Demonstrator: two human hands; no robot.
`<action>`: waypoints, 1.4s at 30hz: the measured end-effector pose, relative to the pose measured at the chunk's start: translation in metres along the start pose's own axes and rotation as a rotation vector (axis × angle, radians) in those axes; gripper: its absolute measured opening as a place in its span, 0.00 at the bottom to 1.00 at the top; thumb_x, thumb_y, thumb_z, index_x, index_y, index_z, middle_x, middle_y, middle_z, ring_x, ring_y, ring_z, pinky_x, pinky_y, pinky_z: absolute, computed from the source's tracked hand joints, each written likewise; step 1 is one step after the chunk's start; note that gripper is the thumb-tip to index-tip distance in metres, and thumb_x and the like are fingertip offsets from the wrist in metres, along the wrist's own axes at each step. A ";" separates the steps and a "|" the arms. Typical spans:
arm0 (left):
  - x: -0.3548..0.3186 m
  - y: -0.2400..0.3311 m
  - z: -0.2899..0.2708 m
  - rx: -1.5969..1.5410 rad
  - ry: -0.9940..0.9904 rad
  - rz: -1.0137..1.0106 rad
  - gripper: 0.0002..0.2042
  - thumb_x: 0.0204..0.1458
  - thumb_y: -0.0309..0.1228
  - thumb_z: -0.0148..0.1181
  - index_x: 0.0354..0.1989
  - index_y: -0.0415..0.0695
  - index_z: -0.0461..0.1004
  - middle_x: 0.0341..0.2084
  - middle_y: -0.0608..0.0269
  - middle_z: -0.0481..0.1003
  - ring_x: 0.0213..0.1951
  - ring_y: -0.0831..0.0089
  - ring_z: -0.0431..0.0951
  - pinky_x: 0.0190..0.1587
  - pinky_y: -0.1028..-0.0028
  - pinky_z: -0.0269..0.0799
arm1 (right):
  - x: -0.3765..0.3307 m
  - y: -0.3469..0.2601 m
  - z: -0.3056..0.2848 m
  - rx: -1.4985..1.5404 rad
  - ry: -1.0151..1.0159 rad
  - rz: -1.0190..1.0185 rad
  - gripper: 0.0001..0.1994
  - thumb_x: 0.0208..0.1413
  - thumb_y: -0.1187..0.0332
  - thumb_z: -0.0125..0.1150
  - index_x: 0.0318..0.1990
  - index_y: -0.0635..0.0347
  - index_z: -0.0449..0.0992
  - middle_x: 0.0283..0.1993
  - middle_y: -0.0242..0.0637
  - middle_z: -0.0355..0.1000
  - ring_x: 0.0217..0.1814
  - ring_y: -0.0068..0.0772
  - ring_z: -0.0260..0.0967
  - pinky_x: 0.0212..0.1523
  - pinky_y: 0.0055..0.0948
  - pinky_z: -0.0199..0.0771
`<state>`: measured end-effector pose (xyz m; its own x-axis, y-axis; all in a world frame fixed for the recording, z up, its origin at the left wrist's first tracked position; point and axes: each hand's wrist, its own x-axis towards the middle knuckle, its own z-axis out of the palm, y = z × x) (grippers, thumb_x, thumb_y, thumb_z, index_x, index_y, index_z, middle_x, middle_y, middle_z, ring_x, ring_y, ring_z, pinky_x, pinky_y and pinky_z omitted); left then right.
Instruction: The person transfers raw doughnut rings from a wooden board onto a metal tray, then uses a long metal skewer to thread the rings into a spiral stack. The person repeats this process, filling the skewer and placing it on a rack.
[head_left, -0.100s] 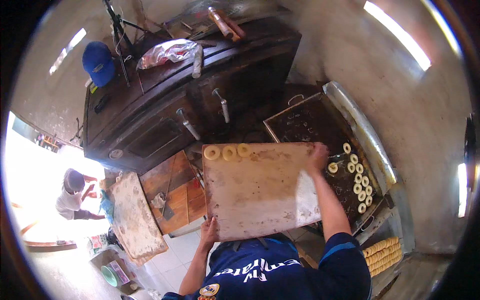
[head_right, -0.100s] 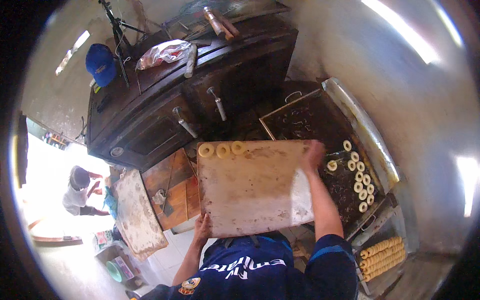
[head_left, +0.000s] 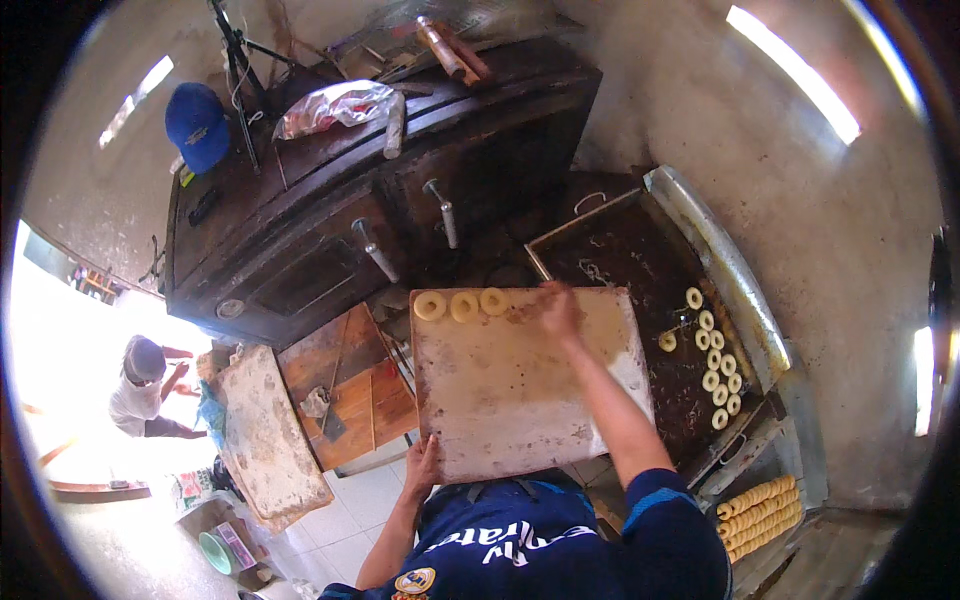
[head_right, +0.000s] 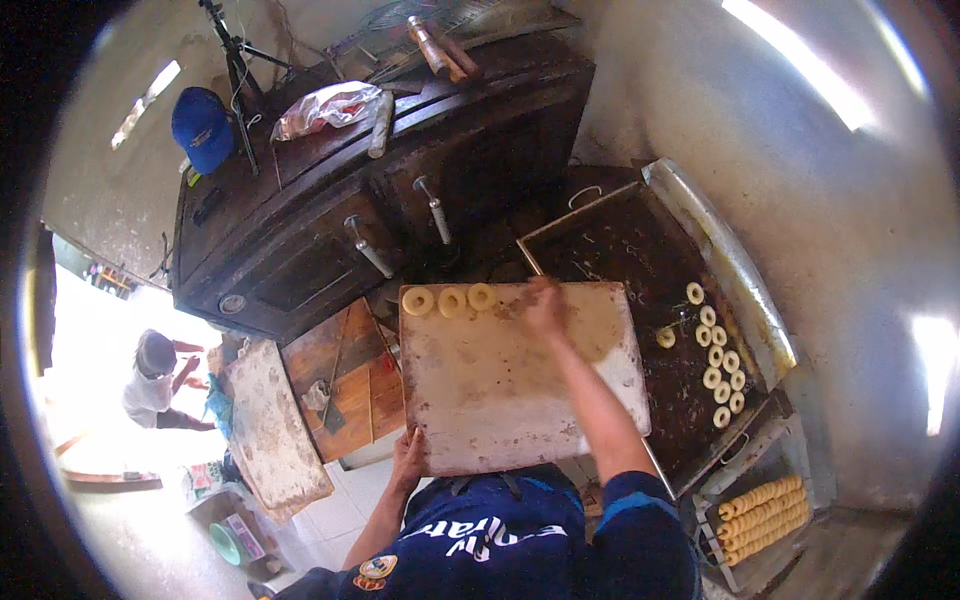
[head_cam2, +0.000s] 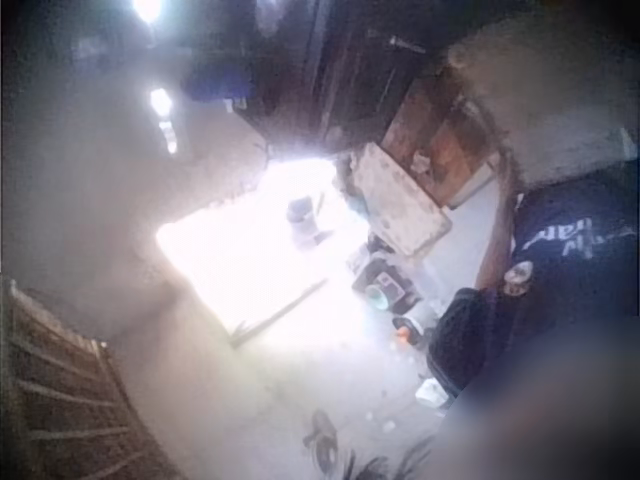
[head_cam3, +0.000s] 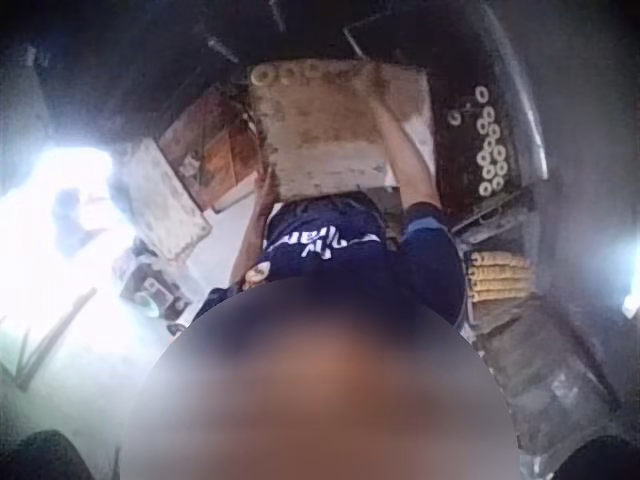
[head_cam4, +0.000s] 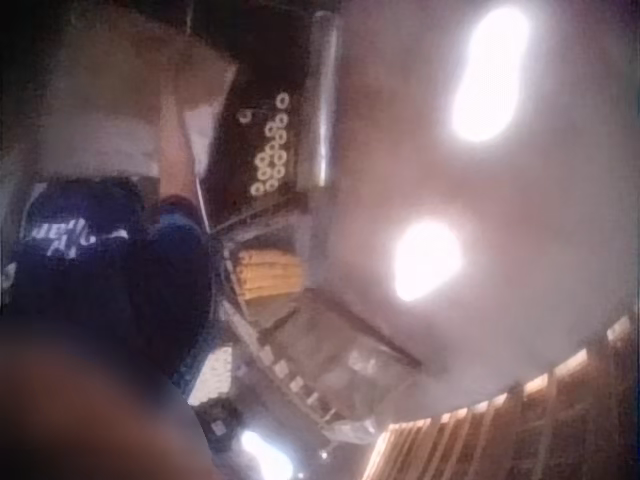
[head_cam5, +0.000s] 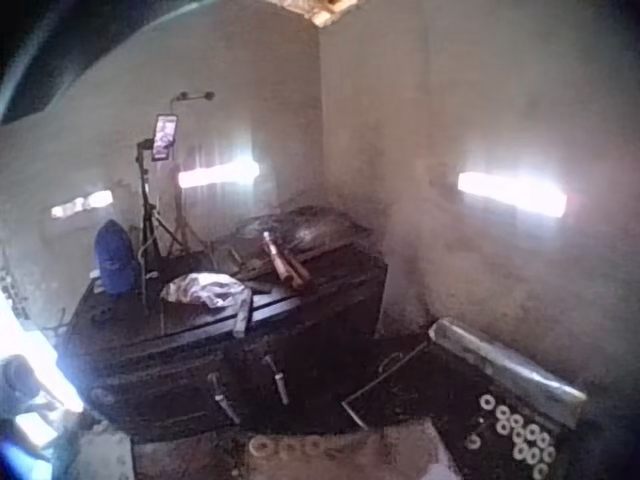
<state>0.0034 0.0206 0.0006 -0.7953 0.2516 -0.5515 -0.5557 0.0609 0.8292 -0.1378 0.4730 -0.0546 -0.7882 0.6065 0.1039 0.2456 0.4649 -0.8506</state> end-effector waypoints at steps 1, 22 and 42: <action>0.000 0.000 0.007 0.014 0.008 0.005 0.24 0.75 0.50 0.60 0.56 0.37 0.80 0.41 0.68 0.82 0.41 0.80 0.78 0.46 0.73 0.77 | -0.002 -0.016 0.031 -0.098 0.053 -0.159 0.21 0.54 0.62 0.77 0.54 0.59 0.83 0.56 0.44 0.82 0.55 0.53 0.80 0.58 0.47 0.80; 0.004 0.023 -0.031 -0.005 -0.011 -0.012 0.20 0.74 0.49 0.62 0.49 0.41 0.80 0.35 0.74 0.77 0.36 0.81 0.74 0.39 0.74 0.72 | -0.002 0.023 -0.047 -0.157 0.269 -0.077 0.24 0.54 0.75 0.71 0.59 0.60 0.77 0.55 0.44 0.77 0.56 0.41 0.75 0.57 0.46 0.77; 0.009 0.014 -0.092 0.025 -0.112 0.061 0.23 0.74 0.44 0.63 0.63 0.36 0.79 0.48 0.64 0.82 0.48 0.73 0.80 0.52 0.66 0.79 | -0.043 0.058 -0.164 -0.708 0.582 0.351 0.17 0.60 0.67 0.67 0.54 0.61 0.76 0.56 0.50 0.80 0.55 0.59 0.81 0.54 0.56 0.81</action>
<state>-0.0339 -0.0653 -0.0007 -0.7947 0.3613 -0.4877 -0.4998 0.0664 0.8636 0.0028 0.5794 -0.0243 -0.2513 0.9192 0.3032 0.8444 0.3613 -0.3954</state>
